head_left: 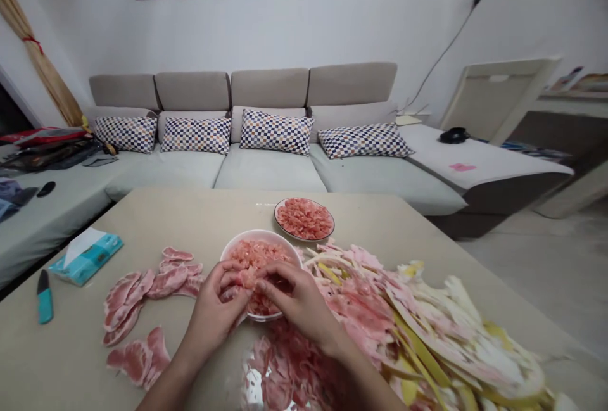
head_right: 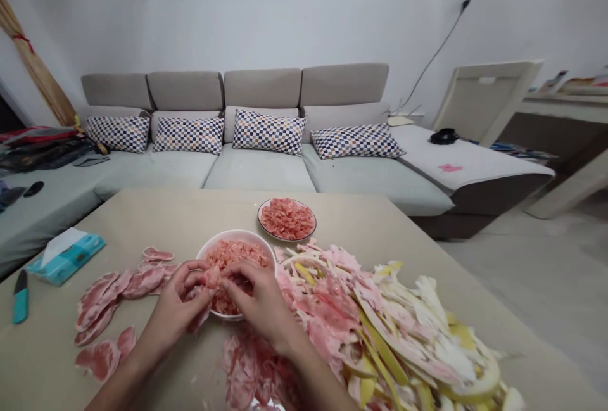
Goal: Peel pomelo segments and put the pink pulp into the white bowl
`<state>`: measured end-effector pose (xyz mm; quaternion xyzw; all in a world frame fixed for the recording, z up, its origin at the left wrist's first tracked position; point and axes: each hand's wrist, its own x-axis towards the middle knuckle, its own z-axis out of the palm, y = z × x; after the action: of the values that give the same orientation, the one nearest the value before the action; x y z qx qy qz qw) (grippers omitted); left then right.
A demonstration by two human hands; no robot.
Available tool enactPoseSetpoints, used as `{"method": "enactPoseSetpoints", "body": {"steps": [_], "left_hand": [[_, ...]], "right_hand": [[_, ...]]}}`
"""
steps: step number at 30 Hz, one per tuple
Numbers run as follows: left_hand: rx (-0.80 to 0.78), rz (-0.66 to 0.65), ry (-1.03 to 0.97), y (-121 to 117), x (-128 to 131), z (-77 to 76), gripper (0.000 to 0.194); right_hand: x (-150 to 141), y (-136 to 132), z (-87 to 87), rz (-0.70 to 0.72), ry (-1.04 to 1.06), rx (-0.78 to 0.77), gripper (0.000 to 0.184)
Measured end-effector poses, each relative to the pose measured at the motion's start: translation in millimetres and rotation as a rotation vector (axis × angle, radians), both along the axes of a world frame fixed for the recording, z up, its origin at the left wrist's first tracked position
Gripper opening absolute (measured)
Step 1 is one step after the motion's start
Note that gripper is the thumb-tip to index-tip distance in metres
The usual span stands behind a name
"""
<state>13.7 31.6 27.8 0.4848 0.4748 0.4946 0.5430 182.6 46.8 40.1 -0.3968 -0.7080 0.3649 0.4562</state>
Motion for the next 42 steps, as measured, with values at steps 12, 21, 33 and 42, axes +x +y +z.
{"method": "enactPoseSetpoints", "body": {"steps": [12, 21, 33, 42], "left_hand": [[0.011, -0.024, 0.049, -2.6, 3.0, 4.3, 0.027], [-0.02, -0.093, -0.028, -3.1, 2.7, 2.0, 0.031], [-0.07, -0.16, -0.187, -5.0, 2.6, 8.8, 0.036], [-0.1, -0.141, -0.208, -1.4, -8.1, 5.3, 0.033]], "right_hand": [[-1.9, -0.1, 2.3, -0.027, 0.009, -0.118, 0.009], [1.8, 0.8, 3.7, 0.032, 0.01, -0.193, 0.012], [-1.8, 3.6, -9.6, 0.181, 0.471, -0.654, 0.034], [30.5, 16.0, 4.9, -0.134, 0.227, -0.293, 0.022]]}}
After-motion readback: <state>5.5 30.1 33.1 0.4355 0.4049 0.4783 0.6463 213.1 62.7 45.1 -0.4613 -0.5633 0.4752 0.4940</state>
